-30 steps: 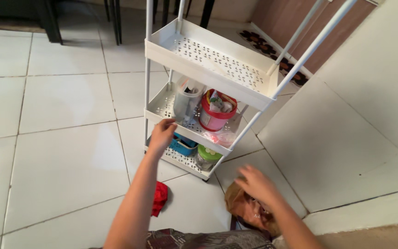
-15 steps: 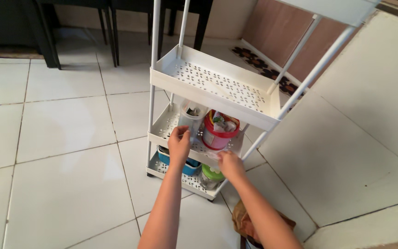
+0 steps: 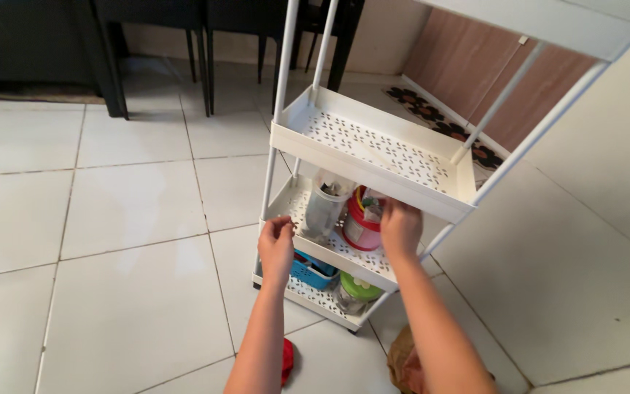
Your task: The person removes items from a white three-tier rolling cart, then disassembles the cart by detaching the shelves and removing the vertical support poles. The cart is left in a partially disassembled state on the floor.
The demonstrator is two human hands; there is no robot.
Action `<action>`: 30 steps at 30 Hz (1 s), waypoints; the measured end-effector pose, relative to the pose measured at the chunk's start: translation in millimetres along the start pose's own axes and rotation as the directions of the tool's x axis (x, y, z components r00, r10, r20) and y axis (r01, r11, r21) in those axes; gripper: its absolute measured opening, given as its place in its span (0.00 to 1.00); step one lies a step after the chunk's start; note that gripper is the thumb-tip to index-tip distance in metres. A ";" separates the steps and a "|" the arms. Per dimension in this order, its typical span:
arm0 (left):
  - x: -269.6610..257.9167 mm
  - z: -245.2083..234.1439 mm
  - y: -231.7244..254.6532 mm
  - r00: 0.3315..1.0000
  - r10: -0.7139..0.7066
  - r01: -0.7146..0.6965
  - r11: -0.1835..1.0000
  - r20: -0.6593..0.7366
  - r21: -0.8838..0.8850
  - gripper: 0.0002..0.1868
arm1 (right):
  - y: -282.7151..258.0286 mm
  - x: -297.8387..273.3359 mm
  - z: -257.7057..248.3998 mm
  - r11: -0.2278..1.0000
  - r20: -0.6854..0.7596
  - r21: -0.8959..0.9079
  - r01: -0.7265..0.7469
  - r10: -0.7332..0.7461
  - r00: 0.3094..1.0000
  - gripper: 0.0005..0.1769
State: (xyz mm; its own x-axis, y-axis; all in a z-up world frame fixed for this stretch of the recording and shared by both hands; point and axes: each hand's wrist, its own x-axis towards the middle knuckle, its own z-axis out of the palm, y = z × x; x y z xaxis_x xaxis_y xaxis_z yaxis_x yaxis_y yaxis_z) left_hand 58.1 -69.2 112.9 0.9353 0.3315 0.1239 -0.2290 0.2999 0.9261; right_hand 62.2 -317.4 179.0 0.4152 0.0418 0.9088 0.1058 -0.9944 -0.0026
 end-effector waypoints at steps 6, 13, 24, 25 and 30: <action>8.6 -19.3 -12.6 0.997 -0.071 0.071 0.997 0.013 0.009 0.11 | -3.0 50.8 16.5 0.960 0.390 -0.256 -0.111 0.208 0.897 0.30; 23.3 -40.3 -20.3 0.999 -0.033 0.034 0.999 -0.027 0.014 0.11 | -65.4 57.6 -11.4 0.960 0.610 -0.255 -0.117 0.253 0.751 0.37; 25.0 -37.6 -26.2 0.999 -0.034 0.033 0.998 -0.024 -0.058 0.11 | -93.9 12.8 38.9 0.974 0.398 0.228 0.018 -0.110 0.911 0.29; 24.4 -37.1 -24.8 0.998 -0.045 0.044 0.999 -0.042 -0.027 0.11 | -92.6 11.3 42.9 0.960 0.369 0.280 -0.023 -0.085 0.926 0.24; 26.7 -42.6 -19.4 0.995 -0.068 0.072 0.996 -0.075 0.047 0.12 | -82.0 -0.3 49.3 0.905 0.229 0.391 -0.167 0.080 0.970 0.15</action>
State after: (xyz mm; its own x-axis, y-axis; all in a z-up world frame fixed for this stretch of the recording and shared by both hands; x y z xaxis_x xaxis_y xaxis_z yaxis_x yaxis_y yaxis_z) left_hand 76.0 -28.1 83.0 0.9260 0.3761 0.0337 -0.1484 0.2802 0.9484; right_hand 97.9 -231.0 158.4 0.6178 -0.0169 0.7861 0.3795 -0.8693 -0.3168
